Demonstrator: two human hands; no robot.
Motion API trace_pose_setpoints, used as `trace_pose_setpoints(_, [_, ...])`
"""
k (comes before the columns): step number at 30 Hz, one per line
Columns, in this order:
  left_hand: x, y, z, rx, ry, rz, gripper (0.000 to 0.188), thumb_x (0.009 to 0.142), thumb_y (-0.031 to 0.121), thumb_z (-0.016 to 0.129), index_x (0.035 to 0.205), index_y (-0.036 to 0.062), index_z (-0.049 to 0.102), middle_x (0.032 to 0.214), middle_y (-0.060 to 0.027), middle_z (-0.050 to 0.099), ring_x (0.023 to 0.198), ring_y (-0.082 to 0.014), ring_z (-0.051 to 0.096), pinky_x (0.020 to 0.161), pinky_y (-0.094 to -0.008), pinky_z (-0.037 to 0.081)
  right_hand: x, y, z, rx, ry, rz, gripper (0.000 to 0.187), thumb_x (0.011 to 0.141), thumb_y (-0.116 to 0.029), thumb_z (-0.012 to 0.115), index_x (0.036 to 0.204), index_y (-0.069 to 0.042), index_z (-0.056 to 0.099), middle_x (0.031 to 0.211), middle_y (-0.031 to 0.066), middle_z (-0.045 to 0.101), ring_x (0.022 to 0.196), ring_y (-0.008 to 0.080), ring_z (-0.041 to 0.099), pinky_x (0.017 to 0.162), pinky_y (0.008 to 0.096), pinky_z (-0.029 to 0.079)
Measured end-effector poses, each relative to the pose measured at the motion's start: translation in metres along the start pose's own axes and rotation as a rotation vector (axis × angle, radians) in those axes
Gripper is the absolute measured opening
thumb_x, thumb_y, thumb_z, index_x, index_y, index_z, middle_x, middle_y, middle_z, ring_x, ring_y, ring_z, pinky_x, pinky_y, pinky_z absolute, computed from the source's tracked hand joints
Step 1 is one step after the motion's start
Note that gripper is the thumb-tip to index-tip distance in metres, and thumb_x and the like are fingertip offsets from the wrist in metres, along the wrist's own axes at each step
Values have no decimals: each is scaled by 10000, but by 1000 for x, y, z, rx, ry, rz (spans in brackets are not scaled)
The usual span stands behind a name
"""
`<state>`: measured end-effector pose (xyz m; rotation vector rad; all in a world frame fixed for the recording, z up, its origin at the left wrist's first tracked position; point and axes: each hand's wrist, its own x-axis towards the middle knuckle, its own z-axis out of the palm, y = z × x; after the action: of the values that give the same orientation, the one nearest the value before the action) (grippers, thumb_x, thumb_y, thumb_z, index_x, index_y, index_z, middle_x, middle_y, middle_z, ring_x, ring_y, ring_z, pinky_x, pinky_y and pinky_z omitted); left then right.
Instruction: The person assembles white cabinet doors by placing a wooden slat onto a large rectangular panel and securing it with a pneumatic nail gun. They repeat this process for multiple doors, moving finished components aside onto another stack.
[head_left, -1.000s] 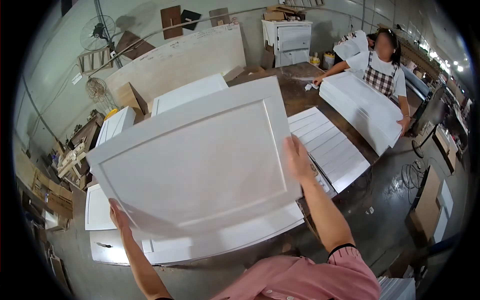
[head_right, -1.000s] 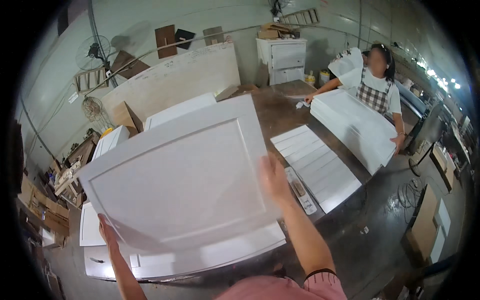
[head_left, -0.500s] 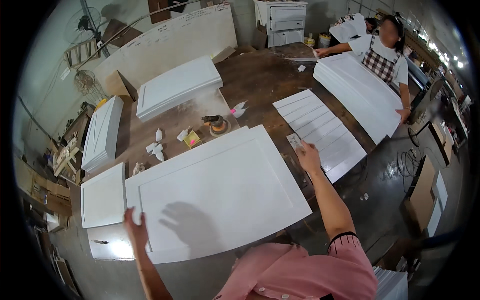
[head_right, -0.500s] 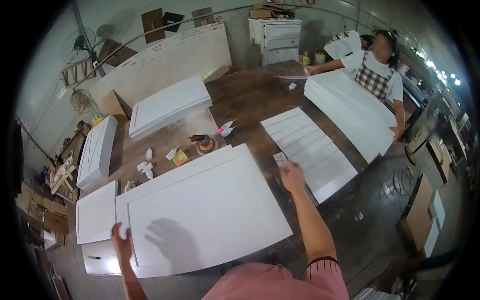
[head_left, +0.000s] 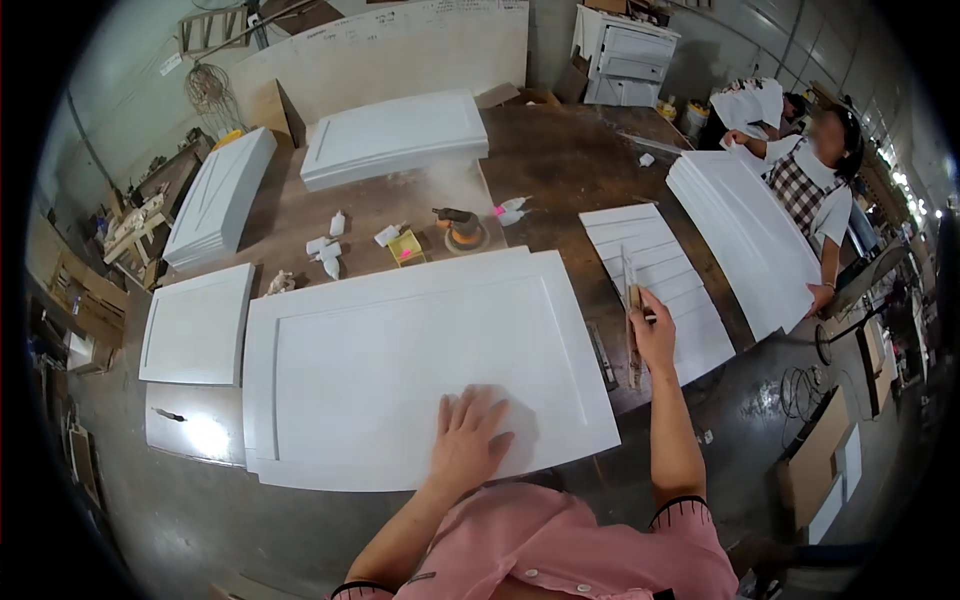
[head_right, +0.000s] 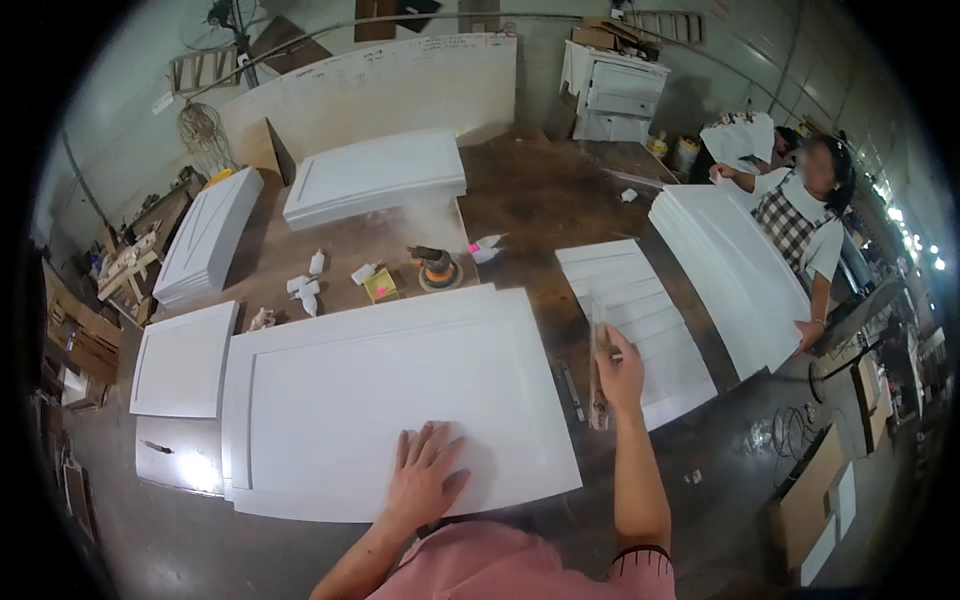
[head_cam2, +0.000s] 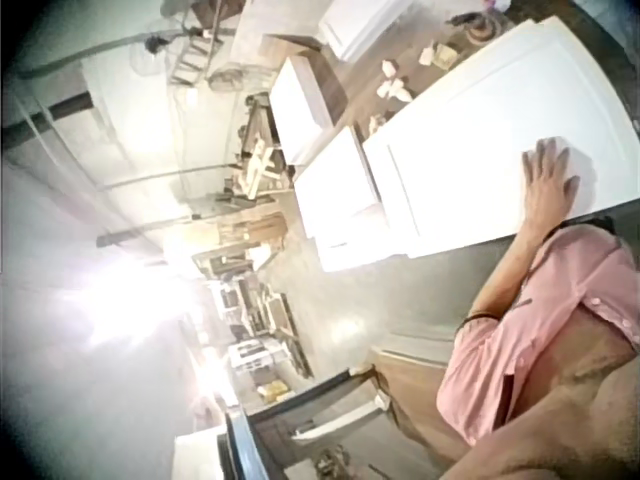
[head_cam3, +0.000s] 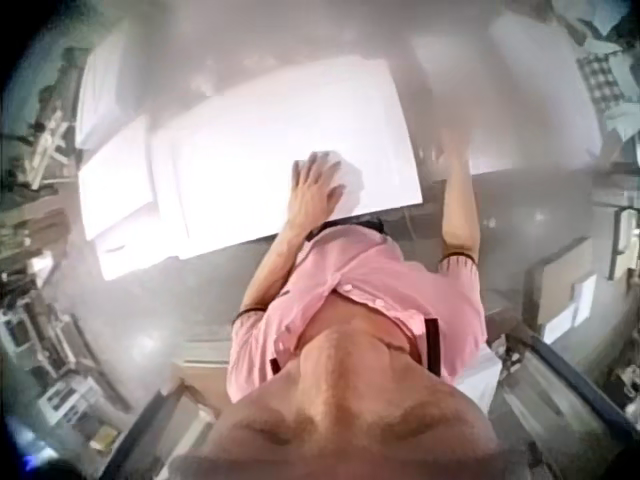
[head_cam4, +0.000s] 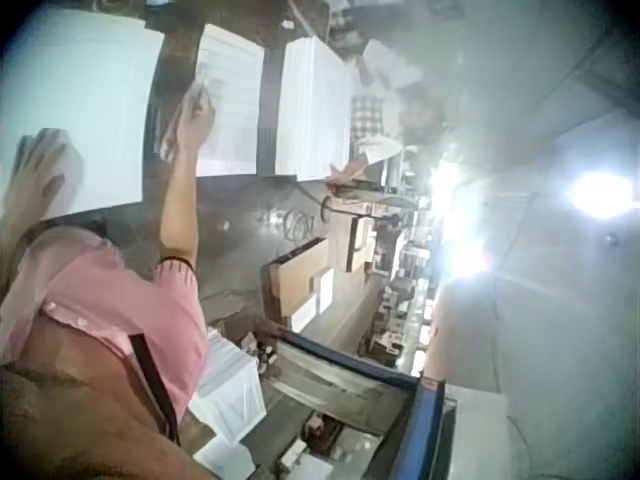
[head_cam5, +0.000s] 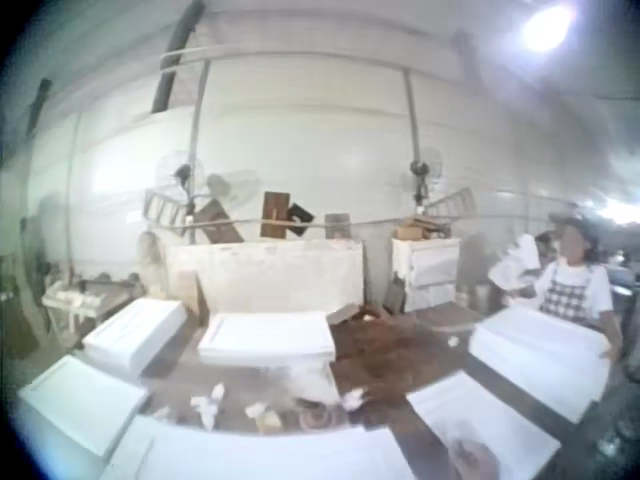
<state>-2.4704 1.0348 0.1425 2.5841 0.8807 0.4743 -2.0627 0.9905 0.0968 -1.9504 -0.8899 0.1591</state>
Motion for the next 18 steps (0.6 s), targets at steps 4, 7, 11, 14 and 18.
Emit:
trace_pose_setpoints(4, [-1,-4,-1,-17,50,18,513,924,307,735,1384,109,623,1478,-171,540,1453,-393,427,1204,-655,273,-68,-109,4,24,-299,-140,528,873,-183,770,1391,-171,666,1064,83,722,810,166,657,762,313,550])
trace_pose_setpoints(7, [-3,-3,-3,-48,9,1,527,925,273,729,1402,88,601,1538,-193,495,1475,-418,400,1217,-650,246,-113,-153,24,-190,-549,-212,540,864,-317,780,1388,-253,670,1043,87,718,824,253,712,755,382,576])
trace_pose_setpoints(11, [-3,0,-3,-54,-10,4,526,921,264,732,1402,95,602,1541,-180,500,1472,-413,408,1219,-638,251,-102,-151,55,-460,-363,-221,521,850,-385,767,1355,-292,678,1017,93,723,846,329,725,758,437,582])
trace_pose_setpoints(14, [0,2,-1,-45,19,-1,508,906,254,746,1375,99,626,1531,-148,527,1465,-384,428,1226,-600,267,-72,-133,71,-444,-249,-269,446,858,-370,754,1285,-259,689,1002,83,739,831,327,726,806,438,574])
trace_pose_setpoints(18, [6,9,8,-3,25,-82,467,889,242,760,1320,94,660,1483,-128,575,1442,-351,466,1221,-571,299,-56,-118,72,-420,-265,-373,451,883,-416,733,1282,-211,679,1039,96,749,888,334,727,839,435,563])
